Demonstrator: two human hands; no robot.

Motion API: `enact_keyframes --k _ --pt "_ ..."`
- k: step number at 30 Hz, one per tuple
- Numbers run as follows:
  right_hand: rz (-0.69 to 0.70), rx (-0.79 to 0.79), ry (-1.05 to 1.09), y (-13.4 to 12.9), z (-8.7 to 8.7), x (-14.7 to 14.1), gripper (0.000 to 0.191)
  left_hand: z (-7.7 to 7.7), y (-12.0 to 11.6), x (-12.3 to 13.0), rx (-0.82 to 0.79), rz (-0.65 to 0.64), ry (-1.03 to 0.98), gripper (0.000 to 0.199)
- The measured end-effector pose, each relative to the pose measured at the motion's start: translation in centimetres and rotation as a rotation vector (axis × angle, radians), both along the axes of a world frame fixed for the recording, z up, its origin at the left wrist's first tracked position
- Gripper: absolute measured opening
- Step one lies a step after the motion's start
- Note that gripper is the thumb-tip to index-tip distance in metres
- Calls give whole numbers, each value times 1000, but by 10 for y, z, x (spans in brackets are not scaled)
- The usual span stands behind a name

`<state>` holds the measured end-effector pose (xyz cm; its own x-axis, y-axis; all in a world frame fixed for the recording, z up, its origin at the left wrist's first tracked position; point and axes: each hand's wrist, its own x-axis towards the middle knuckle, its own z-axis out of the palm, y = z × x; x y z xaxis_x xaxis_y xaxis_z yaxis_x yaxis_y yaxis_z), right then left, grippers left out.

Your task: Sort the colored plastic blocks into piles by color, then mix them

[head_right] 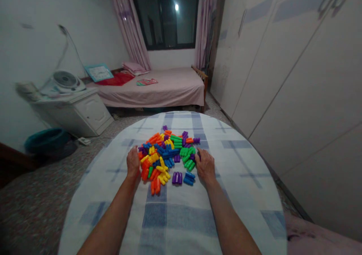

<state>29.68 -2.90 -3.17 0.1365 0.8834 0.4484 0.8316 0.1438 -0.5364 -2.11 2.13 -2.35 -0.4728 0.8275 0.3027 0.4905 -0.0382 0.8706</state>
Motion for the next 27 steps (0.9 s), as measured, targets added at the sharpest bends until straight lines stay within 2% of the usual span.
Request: enact_keyframes --k 7,10,15,18,21,24,27 --pt "-8 -11 -60 -3 0 -1 48 1 -4 10 40 -83 -41 46" --pt "9 -44 -105 -4 1 -1 48 4 -3 9 35 -80 -74 45" --pt "116 -102 -136 -6 1 -5 50 4 0 9 28 -82 -79 44" --pt "237 -156 -27 -5 12 -12 48 4 0 11 40 -77 -75 42" --pt "328 -275 161 -5 32 -15 48 4 -1 11 45 -69 -70 43" --pt "219 -301 269 -12 44 -6 51 4 -1 11 41 -58 -68 44" --pt "47 -259 260 -34 36 3 56 5 0 12 40 -47 -62 44"
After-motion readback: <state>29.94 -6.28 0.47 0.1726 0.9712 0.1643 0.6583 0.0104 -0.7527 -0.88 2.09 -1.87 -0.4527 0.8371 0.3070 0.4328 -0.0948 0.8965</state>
